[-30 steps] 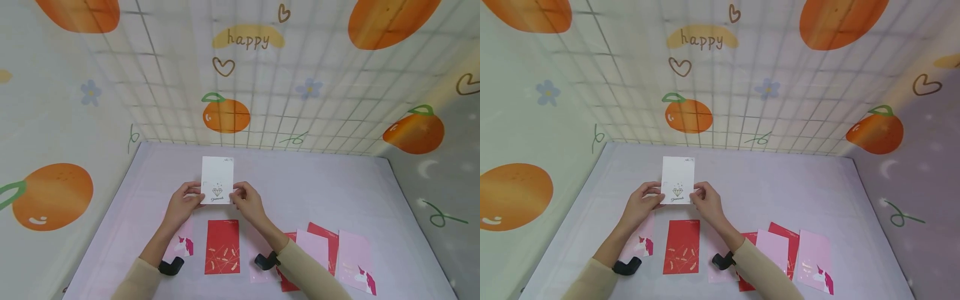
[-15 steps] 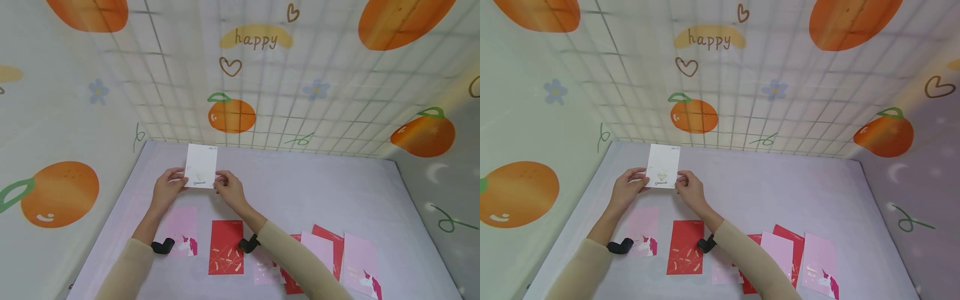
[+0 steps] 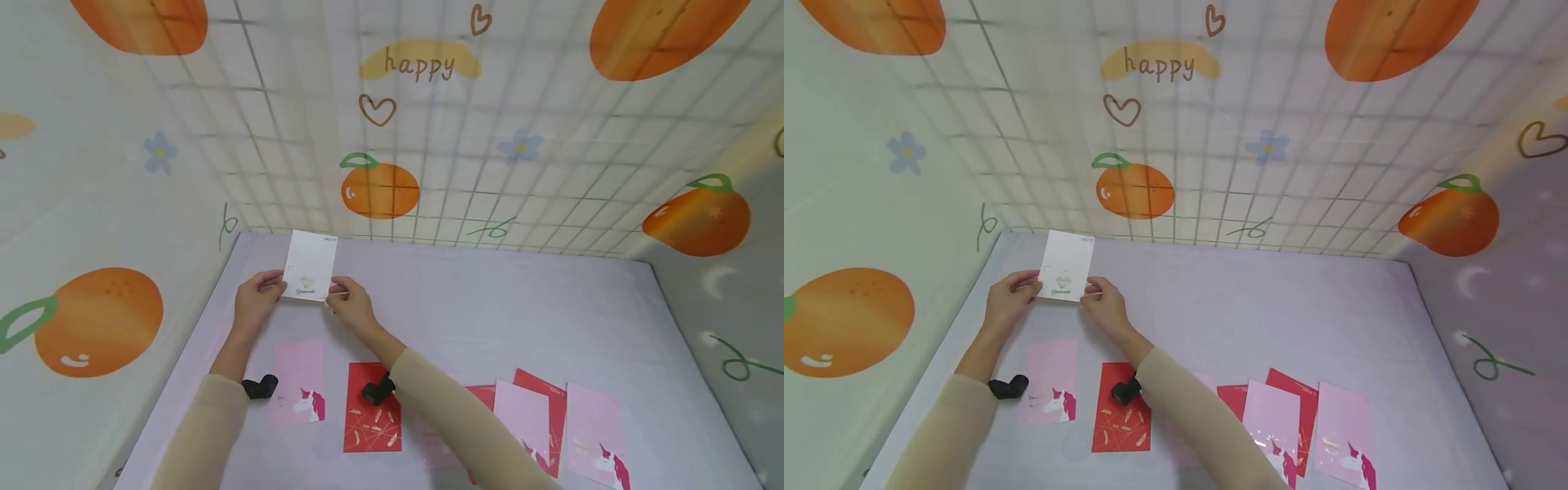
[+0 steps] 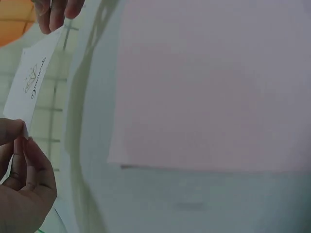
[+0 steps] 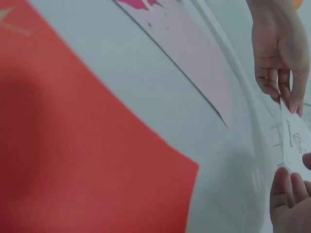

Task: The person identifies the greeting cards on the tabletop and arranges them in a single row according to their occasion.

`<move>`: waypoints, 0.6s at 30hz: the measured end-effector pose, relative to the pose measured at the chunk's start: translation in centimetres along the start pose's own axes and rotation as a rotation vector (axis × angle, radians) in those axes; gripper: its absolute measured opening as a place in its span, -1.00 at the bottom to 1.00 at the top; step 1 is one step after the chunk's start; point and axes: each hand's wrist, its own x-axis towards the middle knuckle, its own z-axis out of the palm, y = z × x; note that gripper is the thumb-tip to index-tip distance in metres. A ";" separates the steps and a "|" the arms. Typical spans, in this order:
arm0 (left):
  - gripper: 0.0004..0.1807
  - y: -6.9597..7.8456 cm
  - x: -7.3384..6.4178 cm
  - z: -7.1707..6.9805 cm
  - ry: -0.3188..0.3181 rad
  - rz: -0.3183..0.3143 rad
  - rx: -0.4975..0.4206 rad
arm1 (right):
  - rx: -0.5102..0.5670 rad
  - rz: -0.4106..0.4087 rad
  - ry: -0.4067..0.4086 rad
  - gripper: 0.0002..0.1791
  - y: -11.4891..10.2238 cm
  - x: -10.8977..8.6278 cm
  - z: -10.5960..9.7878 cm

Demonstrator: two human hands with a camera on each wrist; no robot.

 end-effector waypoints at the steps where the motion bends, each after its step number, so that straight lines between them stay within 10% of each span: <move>1: -0.63 -0.2 0.2 -0.2 0.016 -0.003 0.011 | 0.011 0.002 -0.012 -0.50 0.1 0.2 0.3; 18: -0.69 -2.5 2.0 -1.6 0.146 -0.030 0.160 | 0.064 0.043 -0.149 -0.36 0.6 1.1 3.8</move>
